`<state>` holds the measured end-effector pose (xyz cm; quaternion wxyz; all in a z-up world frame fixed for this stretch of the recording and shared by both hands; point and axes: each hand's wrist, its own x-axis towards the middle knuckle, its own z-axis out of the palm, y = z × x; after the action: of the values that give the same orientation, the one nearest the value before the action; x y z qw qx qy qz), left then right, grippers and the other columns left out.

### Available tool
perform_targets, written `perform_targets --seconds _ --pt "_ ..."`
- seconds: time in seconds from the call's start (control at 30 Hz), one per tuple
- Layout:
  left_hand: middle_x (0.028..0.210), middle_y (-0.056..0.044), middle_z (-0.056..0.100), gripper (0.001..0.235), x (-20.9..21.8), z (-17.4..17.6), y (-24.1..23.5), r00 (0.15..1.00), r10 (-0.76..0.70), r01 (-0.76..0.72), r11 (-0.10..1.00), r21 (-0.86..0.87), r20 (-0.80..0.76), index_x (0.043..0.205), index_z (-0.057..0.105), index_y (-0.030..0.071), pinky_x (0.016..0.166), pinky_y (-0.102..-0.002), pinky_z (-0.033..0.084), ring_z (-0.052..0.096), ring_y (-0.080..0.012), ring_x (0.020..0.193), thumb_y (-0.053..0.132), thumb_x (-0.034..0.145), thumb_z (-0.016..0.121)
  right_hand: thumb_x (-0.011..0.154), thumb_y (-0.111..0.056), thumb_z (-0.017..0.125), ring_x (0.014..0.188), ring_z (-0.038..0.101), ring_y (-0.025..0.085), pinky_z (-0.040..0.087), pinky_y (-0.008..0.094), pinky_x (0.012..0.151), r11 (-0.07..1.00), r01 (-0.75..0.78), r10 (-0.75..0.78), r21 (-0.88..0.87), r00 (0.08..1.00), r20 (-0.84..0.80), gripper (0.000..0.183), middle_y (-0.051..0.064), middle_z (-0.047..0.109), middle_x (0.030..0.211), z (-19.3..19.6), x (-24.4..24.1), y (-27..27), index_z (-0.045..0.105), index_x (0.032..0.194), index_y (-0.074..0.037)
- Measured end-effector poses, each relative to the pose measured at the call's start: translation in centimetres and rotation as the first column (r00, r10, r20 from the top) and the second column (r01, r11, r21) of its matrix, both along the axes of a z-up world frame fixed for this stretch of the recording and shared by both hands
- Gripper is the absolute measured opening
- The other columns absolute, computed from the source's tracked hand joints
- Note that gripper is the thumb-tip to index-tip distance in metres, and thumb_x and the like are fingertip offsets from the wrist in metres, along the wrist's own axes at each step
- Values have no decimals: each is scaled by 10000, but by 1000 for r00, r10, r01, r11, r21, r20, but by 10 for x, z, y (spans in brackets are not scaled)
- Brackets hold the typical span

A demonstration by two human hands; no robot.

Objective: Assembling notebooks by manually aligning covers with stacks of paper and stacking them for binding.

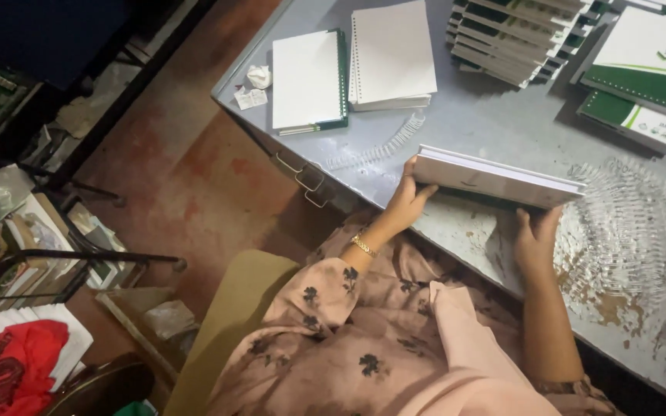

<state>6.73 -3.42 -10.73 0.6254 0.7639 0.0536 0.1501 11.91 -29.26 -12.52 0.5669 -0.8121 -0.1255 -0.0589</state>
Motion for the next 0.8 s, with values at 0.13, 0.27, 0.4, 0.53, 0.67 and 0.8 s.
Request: perform_targets --seconds 0.13,0.27,0.4,0.53,0.67,0.8 --pt "1344 -180 490 575 2 -8 -1 999 -20 19 1000 7 27 1472 283 90 1252 -498 268 435 -318 1406 103 1013 629 1056 5 553 1566 108 382 57 532 1287 996 -1 -6 -90 997 -81 758 301 152 1673 -10 0 -9 57 1629 12" --pt "1246 -165 499 408 3 -7 0 997 -24 20 999 49 69 1421 317 54 1218 -503 303 484 -327 1327 79 1068 520 1039 36 542 1552 128 430 80 551 1279 995 -10 2 -99 997 -81 734 349 173 1644 9 0 -3 78 1607 65" --pt "1160 -112 530 342 4 2 6 997 -40 36 997 68 72 1373 368 83 1163 -487 382 554 -307 1247 46 1061 504 1032 56 521 1564 130 379 83 532 1281 995 -25 16 -101 996 -84 738 274 188 1663 14 -2 2 69 1614 6" --pt "1097 -125 572 286 -7 18 5 997 -14 4 993 114 79 1307 416 69 1099 -487 446 604 -339 1182 -9 1042 490 997 142 501 1551 136 396 136 539 1279 998 -35 35 -43 999 -10 749 313 183 1642 -4 4 -3 75 1603 33" --pt "1101 -261 612 387 -16 26 10 998 -15 3 979 203 58 1306 416 -18 1094 -552 455 606 -464 1177 -159 947 448 914 242 472 1485 190 547 338 557 1230 994 -83 83 65 997 2 795 432 81 1592 -20 6 -13 58 1584 127" --pt "1127 -228 653 283 -5 -3 26 999 -23 27 981 191 -27 1291 475 11 1061 -528 488 630 -427 1184 6 1018 551 1006 89 528 1476 285 486 259 569 1236 987 -2 3 -162 1000 3 634 379 323 1539 -13 9 -9 218 1559 108"
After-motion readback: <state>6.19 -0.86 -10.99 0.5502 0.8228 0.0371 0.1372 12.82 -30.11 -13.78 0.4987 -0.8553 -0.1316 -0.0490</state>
